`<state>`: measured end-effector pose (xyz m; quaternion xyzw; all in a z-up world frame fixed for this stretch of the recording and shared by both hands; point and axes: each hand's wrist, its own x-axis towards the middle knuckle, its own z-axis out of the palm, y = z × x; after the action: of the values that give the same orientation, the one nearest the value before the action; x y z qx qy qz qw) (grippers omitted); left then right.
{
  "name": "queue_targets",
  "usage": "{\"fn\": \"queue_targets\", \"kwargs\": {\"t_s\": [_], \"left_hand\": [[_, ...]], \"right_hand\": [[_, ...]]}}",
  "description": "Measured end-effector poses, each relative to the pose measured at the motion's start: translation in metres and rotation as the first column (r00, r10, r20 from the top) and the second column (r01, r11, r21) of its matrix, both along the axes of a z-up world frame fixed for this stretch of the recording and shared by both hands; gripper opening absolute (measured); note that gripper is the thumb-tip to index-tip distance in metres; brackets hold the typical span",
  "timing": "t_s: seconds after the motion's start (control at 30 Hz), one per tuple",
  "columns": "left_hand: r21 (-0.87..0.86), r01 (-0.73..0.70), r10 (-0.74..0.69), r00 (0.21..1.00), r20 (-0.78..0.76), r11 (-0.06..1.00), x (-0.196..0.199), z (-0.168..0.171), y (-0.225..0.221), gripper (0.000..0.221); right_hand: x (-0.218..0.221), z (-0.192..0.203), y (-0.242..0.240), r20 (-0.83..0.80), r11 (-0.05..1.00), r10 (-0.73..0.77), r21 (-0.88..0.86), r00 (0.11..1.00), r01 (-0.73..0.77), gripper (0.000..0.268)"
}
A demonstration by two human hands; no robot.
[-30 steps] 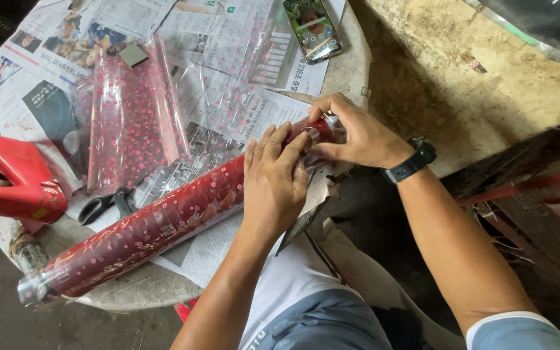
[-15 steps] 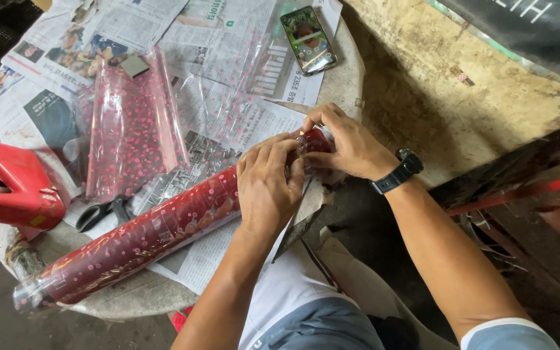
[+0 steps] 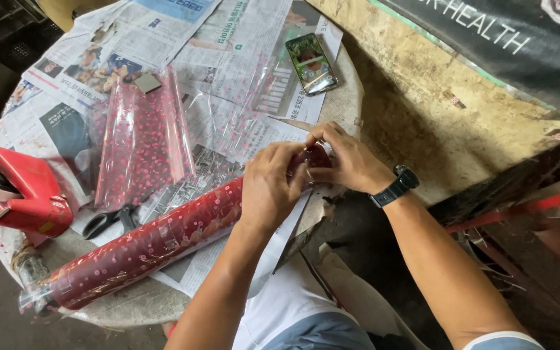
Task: The person wraps a red cylindrical object in transparent plastic film, using a tape dispenser to secure the film at the ends and along the cylinder's length. They rotate the object and press the film by hand to ensure a tight fit.
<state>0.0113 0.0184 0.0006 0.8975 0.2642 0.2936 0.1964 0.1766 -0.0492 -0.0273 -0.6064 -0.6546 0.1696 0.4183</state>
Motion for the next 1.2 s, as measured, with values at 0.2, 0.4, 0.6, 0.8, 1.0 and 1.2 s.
{"fn": "queue_targets", "kwargs": {"t_s": [0.2,0.4,0.6,0.8,1.0,1.2], "left_hand": [[-0.399,0.036,0.036,0.985,0.171,0.916,0.006,0.019,0.008,0.007],[-0.446,-0.025,0.092,0.987,0.131,0.895,0.006,0.018,0.016,0.008],[-0.396,-0.018,0.049,0.996,0.068,0.918,0.011,0.028,0.021,0.012],[-0.458,-0.067,0.060,0.998,-0.029,0.886,0.016,0.027,0.025,0.011],[-0.474,-0.077,0.059,0.997,-0.052,0.877,0.016,0.028,0.028,0.011],[-0.492,-0.105,0.081,0.994,-0.071,0.864,0.022,0.015,0.037,0.010]], "right_hand": [[0.002,-0.001,0.001,0.019,1.000,0.006,0.000,1.000,-0.006,0.048],[0.002,0.019,-0.002,-0.228,0.985,0.146,-0.053,0.963,-0.161,0.036],[0.003,0.031,-0.009,-0.512,0.985,0.046,-0.119,0.858,-0.124,0.023],[0.009,0.013,-0.010,-0.505,0.995,0.017,-0.079,0.863,-0.066,0.024],[0.016,0.018,-0.009,-0.357,0.993,-0.040,-0.120,0.933,-0.003,0.016],[0.009,0.018,-0.010,-0.379,0.993,-0.077,-0.117,0.922,0.034,0.014]]}}
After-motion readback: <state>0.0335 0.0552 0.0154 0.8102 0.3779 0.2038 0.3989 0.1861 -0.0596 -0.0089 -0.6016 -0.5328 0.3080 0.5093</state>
